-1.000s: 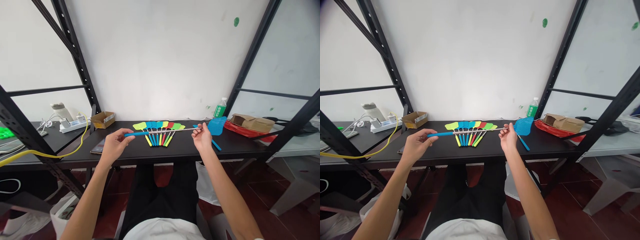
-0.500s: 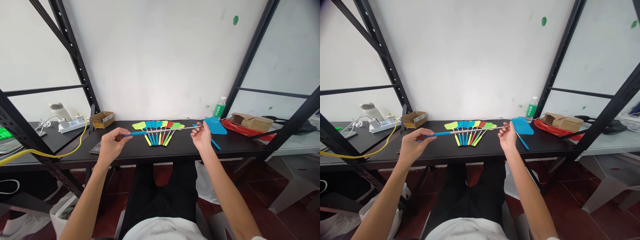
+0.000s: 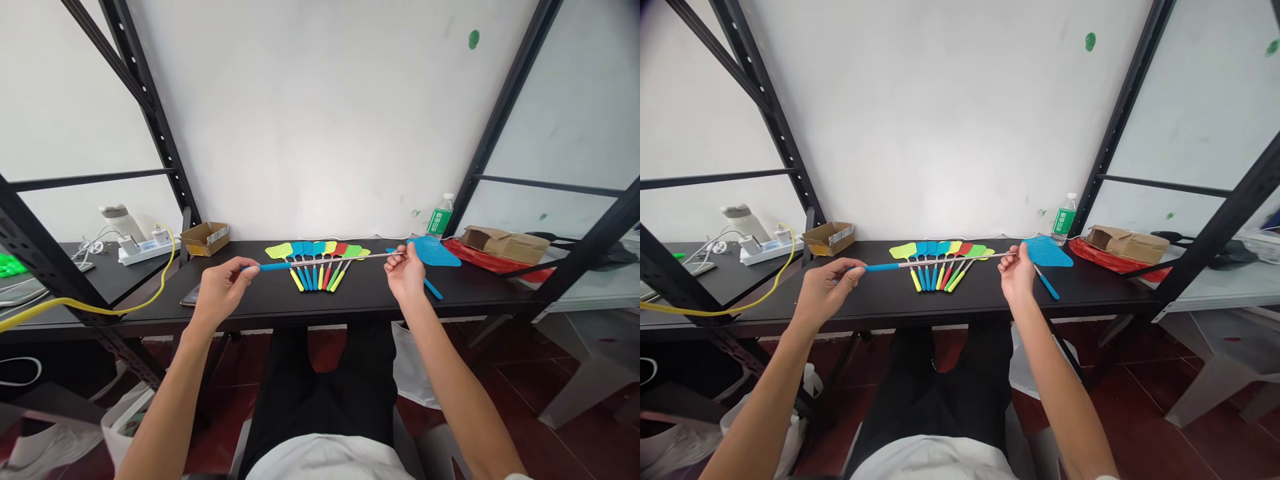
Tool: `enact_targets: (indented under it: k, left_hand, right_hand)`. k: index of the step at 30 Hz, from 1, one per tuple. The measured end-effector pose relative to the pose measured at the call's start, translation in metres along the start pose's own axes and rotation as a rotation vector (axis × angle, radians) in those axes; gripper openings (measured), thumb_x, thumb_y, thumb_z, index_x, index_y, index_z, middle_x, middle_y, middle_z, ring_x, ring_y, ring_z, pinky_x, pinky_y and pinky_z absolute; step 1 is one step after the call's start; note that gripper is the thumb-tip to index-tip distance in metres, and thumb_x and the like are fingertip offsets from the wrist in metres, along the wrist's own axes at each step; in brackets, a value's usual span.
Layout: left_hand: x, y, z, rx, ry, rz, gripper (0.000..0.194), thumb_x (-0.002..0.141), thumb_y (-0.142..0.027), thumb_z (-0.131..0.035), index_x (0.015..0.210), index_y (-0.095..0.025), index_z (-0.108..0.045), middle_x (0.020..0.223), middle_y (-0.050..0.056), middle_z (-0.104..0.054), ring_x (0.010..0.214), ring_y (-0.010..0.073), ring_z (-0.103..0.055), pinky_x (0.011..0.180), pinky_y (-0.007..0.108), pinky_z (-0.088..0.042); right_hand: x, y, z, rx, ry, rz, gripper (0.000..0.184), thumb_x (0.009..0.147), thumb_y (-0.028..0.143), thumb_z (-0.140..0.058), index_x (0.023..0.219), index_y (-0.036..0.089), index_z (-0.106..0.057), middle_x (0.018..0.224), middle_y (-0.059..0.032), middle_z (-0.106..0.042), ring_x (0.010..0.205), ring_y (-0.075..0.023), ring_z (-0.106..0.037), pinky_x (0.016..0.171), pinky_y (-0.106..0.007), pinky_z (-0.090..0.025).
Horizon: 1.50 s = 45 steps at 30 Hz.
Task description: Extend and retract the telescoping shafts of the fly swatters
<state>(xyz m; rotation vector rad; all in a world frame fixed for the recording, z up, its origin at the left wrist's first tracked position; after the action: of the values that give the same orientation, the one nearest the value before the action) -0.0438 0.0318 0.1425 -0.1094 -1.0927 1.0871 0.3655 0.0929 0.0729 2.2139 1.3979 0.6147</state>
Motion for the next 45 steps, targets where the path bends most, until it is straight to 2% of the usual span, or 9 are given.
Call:
enact_targets:
  k: [7, 16, 18, 21, 23, 29, 34, 40, 45]
  left_hand:
    - [0.000, -0.011, -0.002, 0.228, 0.023, -0.118, 0.041, 0.098, -0.045, -0.043, 0.071, -0.019, -0.060, 0.050, -0.003, -0.047, 0.046, 0.0118, -0.041, 0.051, 0.026, -0.029]
    - [-0.001, -0.008, -0.010, 0.043, 0.094, -0.018, 0.048, 0.100, -0.044, -0.040, 0.059, -0.018, -0.049, 0.048, -0.002, -0.044, 0.046, 0.0107, -0.041, 0.050, 0.024, -0.031]
    - [-0.001, -0.008, -0.013, -0.020, 0.108, 0.000, 0.043, 0.098, -0.044, -0.044, 0.064, -0.018, -0.053, 0.051, -0.002, -0.048, 0.048, 0.0110, -0.044, 0.050, 0.023, -0.034]
    - [-0.002, -0.008, -0.013, -0.134, 0.091, 0.019, 0.026, 0.091, -0.043, -0.057, 0.085, -0.019, -0.062, 0.060, -0.002, -0.055, 0.054, 0.0126, -0.051, 0.052, 0.023, -0.039]
    - [-0.002, -0.009, -0.011, -0.176, 0.070, 0.019, 0.023, 0.087, -0.042, -0.063, 0.093, -0.020, -0.063, 0.065, -0.001, -0.058, 0.057, 0.0130, -0.054, 0.054, 0.023, -0.042]
    - [-0.004, -0.016, -0.006, -0.154, 0.031, -0.052, 0.025, 0.083, -0.040, -0.071, 0.096, -0.019, -0.065, 0.066, -0.002, -0.057, 0.059, 0.0119, -0.050, 0.057, 0.023, -0.041]
    - [-0.004, -0.013, -0.004, -0.082, 0.018, -0.078, 0.023, 0.088, -0.040, -0.063, 0.084, -0.018, -0.066, 0.060, -0.003, -0.053, 0.056, 0.0115, -0.046, 0.055, 0.024, -0.038]
    - [-0.004, -0.019, -0.002, -0.075, -0.004, -0.099, 0.026, 0.085, -0.040, -0.066, 0.100, -0.019, -0.065, 0.065, -0.003, -0.055, 0.059, 0.0123, -0.050, 0.059, 0.024, -0.042]
    - [-0.003, -0.015, -0.004, -0.013, 0.015, -0.090, 0.025, 0.088, -0.042, -0.061, 0.097, -0.019, -0.066, 0.063, -0.002, -0.057, 0.058, 0.0133, -0.051, 0.058, 0.024, -0.041]
  right_hand:
    - [-0.001, 0.009, -0.004, -0.007, 0.025, 0.038, 0.040, 0.098, 0.044, -0.055, 0.067, 0.018, -0.051, 0.055, 0.0063, -0.039, 0.047, -0.0056, -0.039, 0.043, -0.018, -0.034]
    - [0.000, 0.009, -0.001, -0.015, 0.011, 0.039, 0.042, 0.097, 0.048, -0.055, 0.068, 0.019, -0.049, 0.057, 0.0068, -0.037, 0.046, -0.0057, -0.039, 0.042, -0.019, -0.034]
    - [0.001, 0.009, 0.002, -0.018, -0.010, 0.036, 0.042, 0.097, 0.049, -0.054, 0.067, 0.019, -0.048, 0.056, 0.0071, -0.037, 0.046, -0.0058, -0.039, 0.042, -0.019, -0.034]
    - [0.003, 0.011, 0.010, -0.019, -0.059, 0.040, 0.043, 0.098, 0.047, -0.052, 0.067, 0.019, -0.047, 0.054, 0.0073, -0.036, 0.045, -0.0059, -0.038, 0.042, -0.018, -0.035]
    - [0.004, 0.013, 0.014, -0.020, -0.088, 0.047, 0.044, 0.099, 0.048, -0.051, 0.066, 0.019, -0.047, 0.053, 0.0073, -0.036, 0.044, -0.0061, -0.038, 0.041, -0.018, -0.034]
    - [0.003, 0.012, 0.019, -0.022, -0.146, 0.045, 0.043, 0.102, 0.044, -0.044, 0.067, 0.020, -0.046, 0.053, 0.0075, -0.034, 0.044, -0.0059, -0.038, 0.041, -0.018, -0.034]
    - [0.003, 0.011, 0.019, -0.037, -0.143, 0.026, 0.043, 0.100, 0.049, -0.047, 0.068, 0.020, -0.045, 0.054, 0.0081, -0.034, 0.044, -0.0053, -0.037, 0.041, -0.017, -0.034]
    - [0.004, 0.011, 0.020, -0.035, -0.141, 0.036, 0.043, 0.098, 0.051, -0.050, 0.068, 0.020, -0.046, 0.053, 0.0082, -0.035, 0.043, -0.0056, -0.038, 0.040, -0.018, -0.034]
    - [0.004, 0.010, 0.019, -0.075, -0.127, 0.047, 0.045, 0.095, 0.057, -0.052, 0.068, 0.021, -0.044, 0.053, 0.0084, -0.034, 0.042, -0.0062, -0.039, 0.040, -0.019, -0.036]
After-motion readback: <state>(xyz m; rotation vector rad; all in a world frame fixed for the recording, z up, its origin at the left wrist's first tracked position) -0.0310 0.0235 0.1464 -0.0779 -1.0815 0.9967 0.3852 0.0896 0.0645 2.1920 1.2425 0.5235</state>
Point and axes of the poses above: each hand's wrist, its own x-axis towards the middle knuckle, its own z-axis out of the back of the hand, y = z × x, the point moved 10 cm from there along x, towards the middle knuckle
